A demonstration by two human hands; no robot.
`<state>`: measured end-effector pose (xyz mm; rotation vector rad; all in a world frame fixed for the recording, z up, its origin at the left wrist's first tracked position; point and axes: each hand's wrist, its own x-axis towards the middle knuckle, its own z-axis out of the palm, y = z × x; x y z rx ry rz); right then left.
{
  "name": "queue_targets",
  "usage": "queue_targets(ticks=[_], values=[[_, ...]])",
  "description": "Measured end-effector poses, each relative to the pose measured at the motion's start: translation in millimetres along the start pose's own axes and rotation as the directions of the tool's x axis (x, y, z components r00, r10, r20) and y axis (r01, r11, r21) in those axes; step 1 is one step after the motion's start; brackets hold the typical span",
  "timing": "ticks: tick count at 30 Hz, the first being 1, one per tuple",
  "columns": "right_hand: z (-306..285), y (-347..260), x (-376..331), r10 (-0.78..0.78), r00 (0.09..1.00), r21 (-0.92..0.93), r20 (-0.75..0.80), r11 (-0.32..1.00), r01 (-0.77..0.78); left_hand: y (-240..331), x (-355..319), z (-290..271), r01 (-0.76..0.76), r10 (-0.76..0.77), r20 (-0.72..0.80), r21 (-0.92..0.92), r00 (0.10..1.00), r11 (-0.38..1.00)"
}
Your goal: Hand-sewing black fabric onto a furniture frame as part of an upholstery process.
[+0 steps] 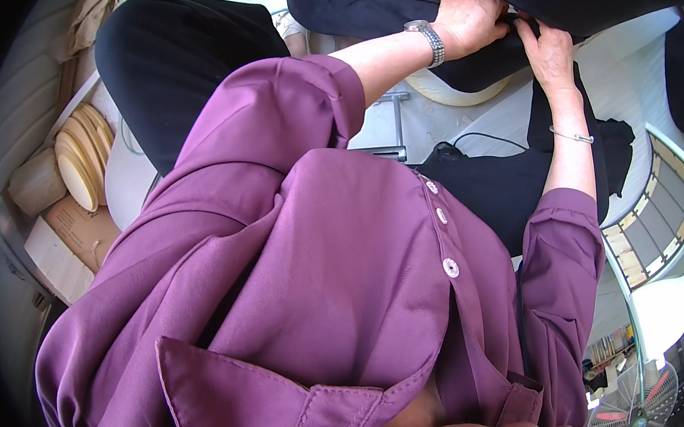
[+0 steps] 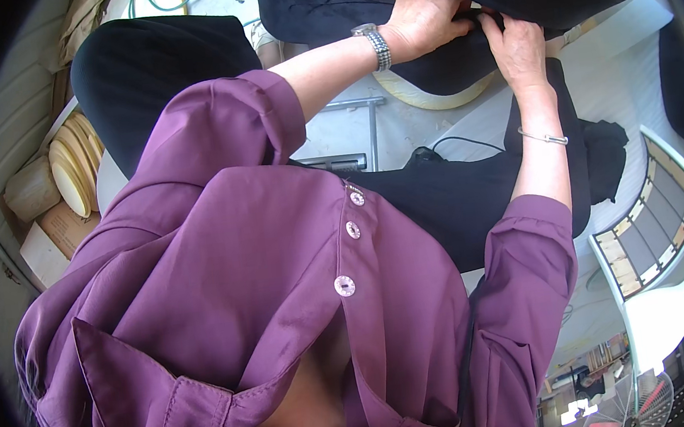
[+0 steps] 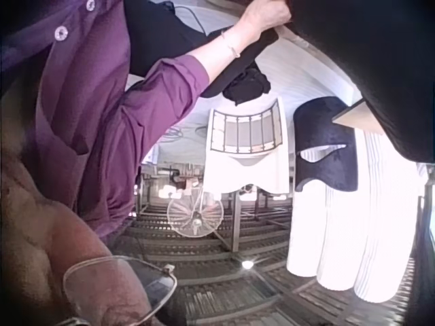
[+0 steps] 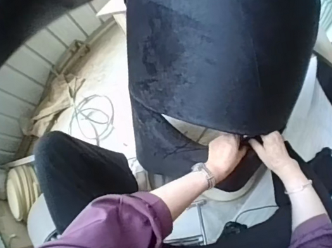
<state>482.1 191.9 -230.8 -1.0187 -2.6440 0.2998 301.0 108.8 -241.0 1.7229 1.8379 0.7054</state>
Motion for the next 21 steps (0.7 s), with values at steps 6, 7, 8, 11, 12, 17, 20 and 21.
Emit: queue_targets(ticks=[6,7,8,11,12,17,20,21], values=[[-1.7,2.7,-2.2,-0.008,0.997,0.175,0.081,0.984,-0.007,1.7,-0.6,5.3,0.007,-0.006,-0.015,0.059,1.0,0.998],[2.0,6.9,-2.0,-0.005,0.997,0.172,0.083,0.985,-0.009,1.6,-0.6,6.0,0.005,-0.004,-0.014,0.056,1.0,0.998],[4.8,11.5,-1.9,-0.014,0.997,0.127,0.077,0.992,0.004,1.6,-0.8,6.7,-0.006,0.006,-0.029,0.005,1.0,1.0],[9.6,11.0,-0.6,-0.004,0.995,0.094,0.101,0.996,-0.005,-4.0,-4.8,-0.5,0.008,-0.01,-0.027,-0.096,1.0,0.995],[10.3,8.5,-0.6,0.017,0.992,0.099,0.126,0.995,-0.03,-7.1,-6.4,-4.7,0.025,-0.027,-0.01,-0.148,1.0,0.989],[15.2,3.0,-3.5,0.014,0.999,0.07,0.039,0.997,-0.017,-5.0,-3.8,0.6,0.006,-0.012,-0.068,-0.087,0.998,0.996],[17.5,1.3,-5.8,-0.016,0.999,0.029,-0.033,0.999,0.017,-0.9,2.2,6.0,-0.053,0.057,-0.097,0.042,0.994,0.998],[17.8,0.7,-6.9,-0.044,0.997,0.017,-0.071,0.999,0.045,-0.1,0.2,7.4,-0.053,0.057,-0.094,0.041,0.994,0.998]])
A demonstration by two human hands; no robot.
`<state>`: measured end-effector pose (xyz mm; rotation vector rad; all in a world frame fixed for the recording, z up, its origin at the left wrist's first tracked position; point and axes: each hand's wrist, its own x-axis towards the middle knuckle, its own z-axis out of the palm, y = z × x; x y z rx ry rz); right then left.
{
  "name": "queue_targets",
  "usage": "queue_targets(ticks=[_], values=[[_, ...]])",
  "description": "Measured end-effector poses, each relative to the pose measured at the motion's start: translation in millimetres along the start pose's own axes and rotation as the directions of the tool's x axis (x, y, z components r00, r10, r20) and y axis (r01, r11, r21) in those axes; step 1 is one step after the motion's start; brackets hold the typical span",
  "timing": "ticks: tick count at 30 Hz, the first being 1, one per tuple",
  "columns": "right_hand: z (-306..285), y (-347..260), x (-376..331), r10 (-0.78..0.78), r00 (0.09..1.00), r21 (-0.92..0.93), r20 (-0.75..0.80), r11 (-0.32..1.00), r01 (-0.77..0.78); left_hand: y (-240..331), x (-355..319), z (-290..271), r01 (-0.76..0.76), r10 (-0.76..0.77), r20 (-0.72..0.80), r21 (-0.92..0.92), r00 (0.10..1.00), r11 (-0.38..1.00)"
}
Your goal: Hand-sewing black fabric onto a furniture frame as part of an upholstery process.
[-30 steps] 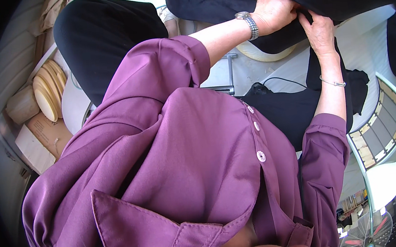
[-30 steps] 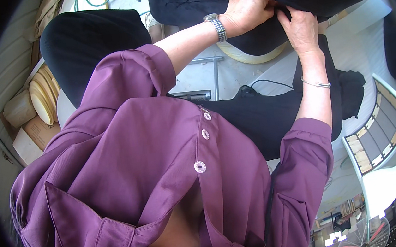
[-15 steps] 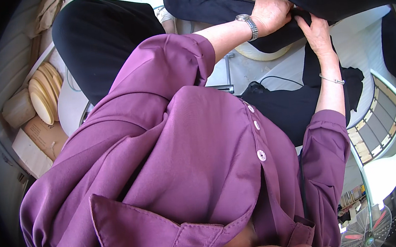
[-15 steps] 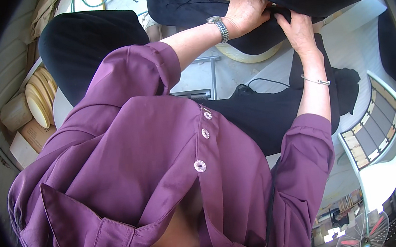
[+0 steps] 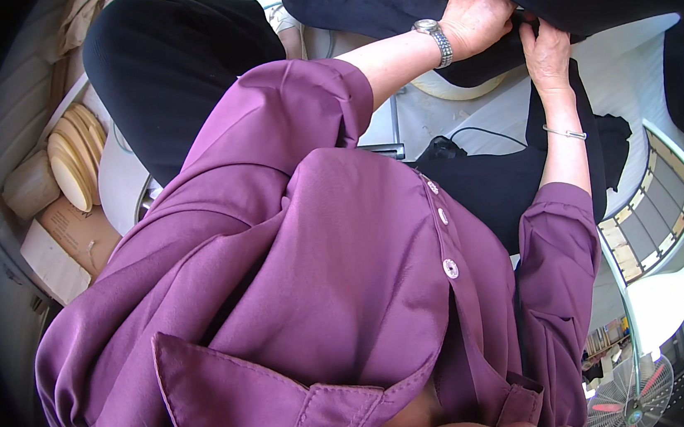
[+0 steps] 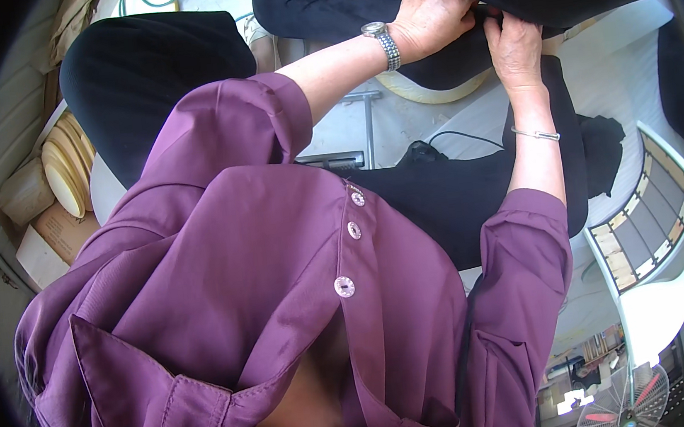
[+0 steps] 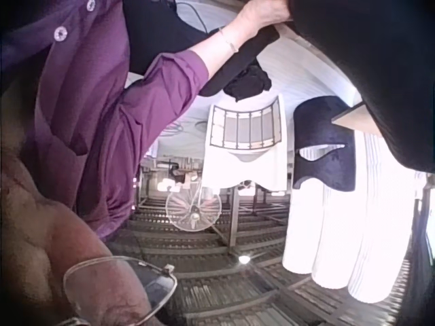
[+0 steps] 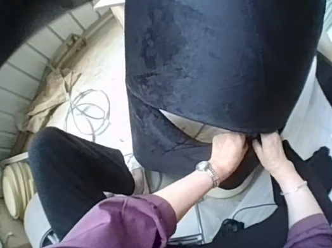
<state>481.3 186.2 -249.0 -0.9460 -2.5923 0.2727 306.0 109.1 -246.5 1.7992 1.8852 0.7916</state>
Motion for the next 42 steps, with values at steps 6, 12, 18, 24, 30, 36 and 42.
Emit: queue_targets(ticks=[6,12,18,24,30,36,42], values=[[-3.7,0.6,-0.3,0.002,1.0,0.057,0.028,0.998,-0.004,5.5,-1.9,-18.0,-0.162,0.166,-0.025,0.126,0.986,0.979],[-3.3,-3.2,2.1,0.001,0.998,0.055,-0.062,0.998,0.003,8.0,9.5,-10.9,-0.234,0.275,-0.127,0.266,0.953,0.935],[-7.4,-1.8,0.6,-0.039,0.998,0.036,-0.049,0.999,0.041,10.6,13.3,-11.3,-0.223,0.252,-0.284,0.131,0.925,0.966],[-9.6,-6.3,1.3,0.059,0.997,-0.012,0.049,0.998,-0.059,19.4,5.9,-10.5,-0.284,0.3,-0.056,0.194,0.952,0.939],[-23.9,-2.1,5.3,0.044,0.993,0.126,0.108,0.99,-0.057,11.4,-1.4,0.5,-0.153,0.154,-0.048,0.036,0.987,0.988],[-16.9,-1.5,-1.9,0.151,0.982,0.218,0.111,0.96,-0.173,11.9,0.4,4.8,-0.177,0.177,-0.071,0.007,0.982,0.984],[-22.3,3.3,-1.9,0.081,0.989,0.288,0.125,0.951,-0.115,7.6,-5.3,2.2,-0.218,0.222,-0.046,0.08,0.974,0.973]])
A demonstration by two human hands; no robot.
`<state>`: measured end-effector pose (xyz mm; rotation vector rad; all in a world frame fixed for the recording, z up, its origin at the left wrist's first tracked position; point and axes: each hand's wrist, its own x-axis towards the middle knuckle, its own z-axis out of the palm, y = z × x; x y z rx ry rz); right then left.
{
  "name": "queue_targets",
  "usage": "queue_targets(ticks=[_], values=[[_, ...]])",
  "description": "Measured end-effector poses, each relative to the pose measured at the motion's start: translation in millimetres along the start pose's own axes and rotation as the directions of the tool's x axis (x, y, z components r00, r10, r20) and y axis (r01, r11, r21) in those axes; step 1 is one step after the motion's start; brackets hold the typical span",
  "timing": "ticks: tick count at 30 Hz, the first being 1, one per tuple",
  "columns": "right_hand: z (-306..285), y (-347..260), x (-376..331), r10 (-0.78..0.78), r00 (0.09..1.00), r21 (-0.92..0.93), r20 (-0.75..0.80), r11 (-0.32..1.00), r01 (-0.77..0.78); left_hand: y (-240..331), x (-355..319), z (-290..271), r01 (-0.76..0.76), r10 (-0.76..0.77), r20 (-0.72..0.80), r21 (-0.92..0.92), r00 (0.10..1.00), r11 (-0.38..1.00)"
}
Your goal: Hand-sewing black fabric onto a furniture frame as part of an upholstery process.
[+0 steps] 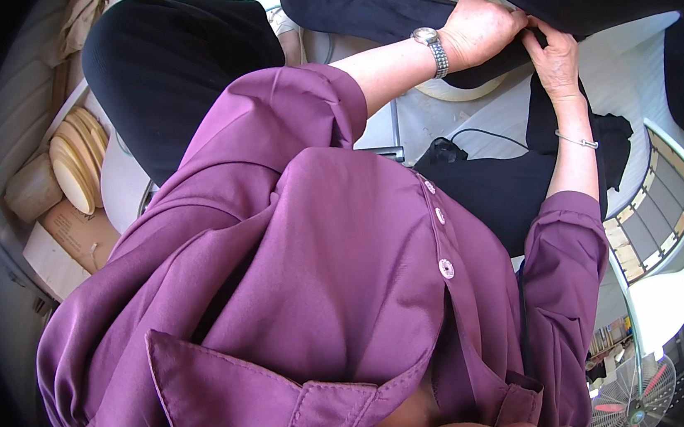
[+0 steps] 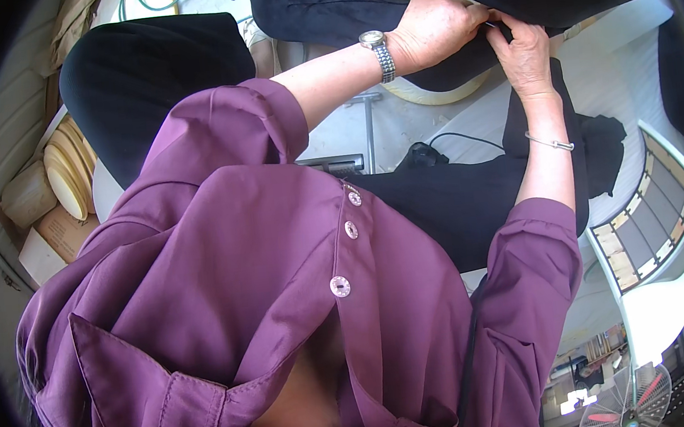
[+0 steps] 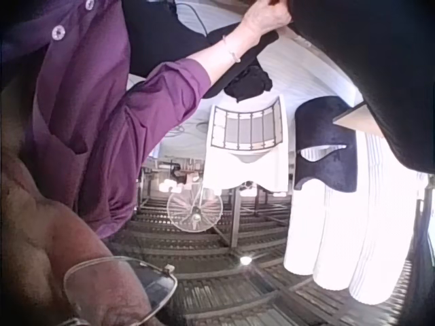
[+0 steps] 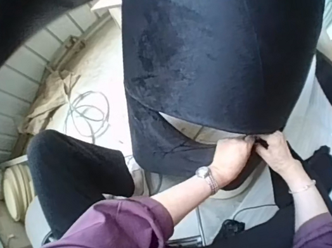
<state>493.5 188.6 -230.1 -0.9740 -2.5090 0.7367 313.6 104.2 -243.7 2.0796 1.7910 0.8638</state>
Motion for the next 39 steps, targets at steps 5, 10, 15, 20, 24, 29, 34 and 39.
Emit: queue_targets(ticks=[5,10,15,20,24,29,34,39], values=[[-8.8,-9.1,5.7,-0.008,0.994,0.035,0.105,0.999,0.004,4.4,-13.2,-4.6,-0.007,0.006,0.028,0.05,1.0,0.999],[-5.5,-9.3,2.8,-0.004,0.999,0.027,0.036,1.0,0.003,0.7,-9.9,-7.9,0.178,-0.176,0.031,-0.167,0.984,0.97],[-4.7,-7.1,1.9,0.021,1.0,0.017,0.001,1.0,-0.021,-4.5,3.0,-4.2,0.174,-0.167,0.056,-0.176,0.984,0.969],[-3.7,-5.5,0.4,0.048,0.998,0.045,-0.041,0.998,-0.046,-1.5,4.4,-6.9,0.107,-0.112,-0.016,-0.184,0.994,0.977],[-7.1,-10.1,-2.1,-0.005,1.0,-0.126,-0.019,0.992,0.003,-8.1,7.7,-7.0,0.333,-0.338,0.056,-0.389,0.939,0.859],[-4.0,-12.5,0.3,-0.148,0.987,-0.213,-0.056,0.968,0.133,-4.6,9.3,-6.2,0.345,-0.361,0.042,-0.419,0.932,0.84],[-2.4,-25.9,4.9,-0.081,0.992,-0.187,-0.095,0.98,0.062,-10.1,9.1,-7.6,0.347,-0.378,0.026,-0.455,0.926,0.82],[-6.8,-17.6,4.3,-0.019,0.999,-0.13,-0.047,0.991,0.013,-6.8,7.8,-7.1,0.335,-0.349,0.053,-0.446,0.935,0.83]])
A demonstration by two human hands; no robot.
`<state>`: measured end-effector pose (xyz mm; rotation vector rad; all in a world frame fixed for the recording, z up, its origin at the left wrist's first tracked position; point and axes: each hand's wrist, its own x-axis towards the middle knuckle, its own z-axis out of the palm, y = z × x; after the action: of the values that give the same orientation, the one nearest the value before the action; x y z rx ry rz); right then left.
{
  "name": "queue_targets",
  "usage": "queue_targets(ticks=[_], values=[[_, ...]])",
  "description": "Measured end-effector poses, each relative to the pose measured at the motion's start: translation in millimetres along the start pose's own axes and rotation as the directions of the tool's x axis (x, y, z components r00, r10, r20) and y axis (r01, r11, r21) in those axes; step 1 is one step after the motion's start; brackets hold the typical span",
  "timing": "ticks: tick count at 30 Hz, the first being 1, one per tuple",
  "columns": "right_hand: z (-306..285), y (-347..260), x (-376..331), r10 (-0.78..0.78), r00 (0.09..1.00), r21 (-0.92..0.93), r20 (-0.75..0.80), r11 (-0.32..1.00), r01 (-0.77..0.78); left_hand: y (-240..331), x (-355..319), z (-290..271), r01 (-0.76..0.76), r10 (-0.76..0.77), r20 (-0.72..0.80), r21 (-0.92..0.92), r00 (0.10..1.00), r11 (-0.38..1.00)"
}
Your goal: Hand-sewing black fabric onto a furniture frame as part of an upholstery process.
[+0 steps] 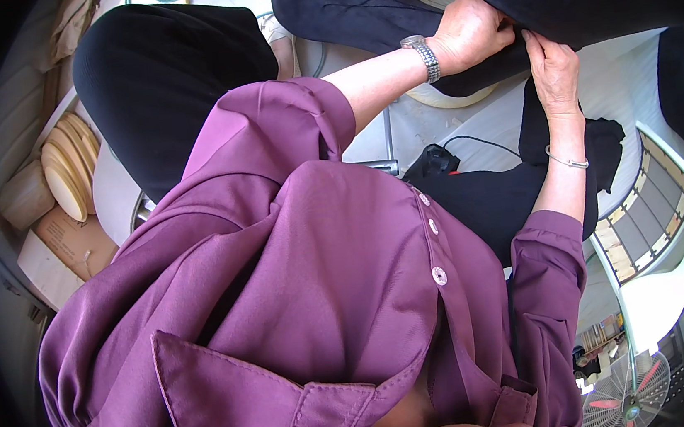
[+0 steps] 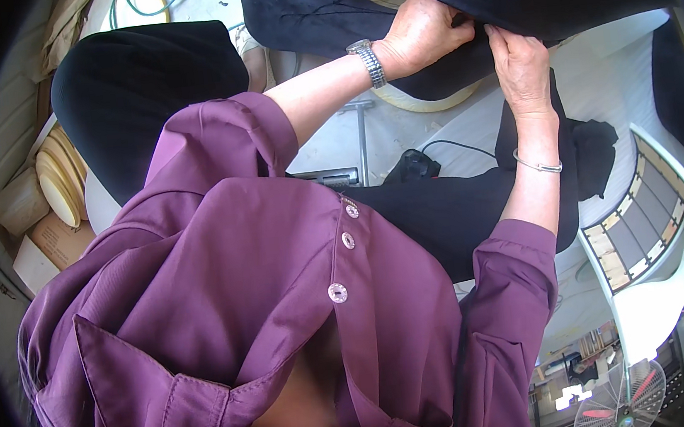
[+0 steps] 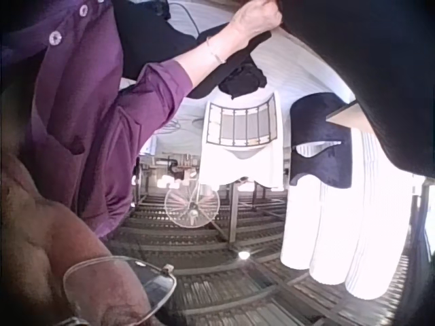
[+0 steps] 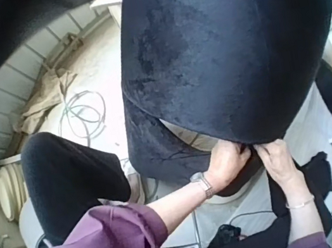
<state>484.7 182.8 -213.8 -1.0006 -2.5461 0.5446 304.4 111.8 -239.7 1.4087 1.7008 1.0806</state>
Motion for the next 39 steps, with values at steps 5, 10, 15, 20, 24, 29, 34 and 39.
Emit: queue_targets(ticks=[5,10,15,20,24,29,34,39], values=[[-5.5,-5.3,3.7,0.04,0.997,0.032,0.058,0.999,-0.042,-1.7,0.0,-2.1,0.013,-0.013,0.01,-0.013,1.0,1.0],[-1.3,-1.0,1.1,0.042,0.999,-0.023,0.032,0.999,-0.042,-1.8,-0.8,0.5,0.0,-0.002,-0.049,-0.041,0.999,0.999],[9.3,-0.6,1.1,-0.047,0.995,-0.112,-0.085,0.993,0.037,-5.2,-3.3,2.4,-0.064,0.064,-0.04,0.008,0.997,0.998],[14.3,1.5,1.1,-0.045,0.989,-0.199,-0.144,0.98,0.016,-3.0,-4.6,11.2,-0.214,0.218,-0.004,0.168,0.976,0.962],[12.9,0.4,-0.8,-0.063,0.993,-0.219,-0.104,0.975,0.039,-3.3,-5.5,15.5,-0.25,0.254,0.017,0.245,0.967,0.937],[-3.1,2.1,-4.7,-0.13,0.991,-0.115,-0.012,0.985,0.128,-5.5,-5.8,13.4,-0.239,0.241,0.022,0.234,0.97,0.942],[-0.1,4.0,-2.6,-0.204,0.978,-0.192,-0.033,0.962,0.194,-2.8,-4.3,12.2,-0.191,0.192,0.015,0.21,0.981,0.959],[10.5,6.5,-4.5,-0.162,0.986,-0.239,-0.031,0.959,0.15,-0.8,-2.9,9.4,-0.101,0.102,0.005,0.139,0.995,0.985]])
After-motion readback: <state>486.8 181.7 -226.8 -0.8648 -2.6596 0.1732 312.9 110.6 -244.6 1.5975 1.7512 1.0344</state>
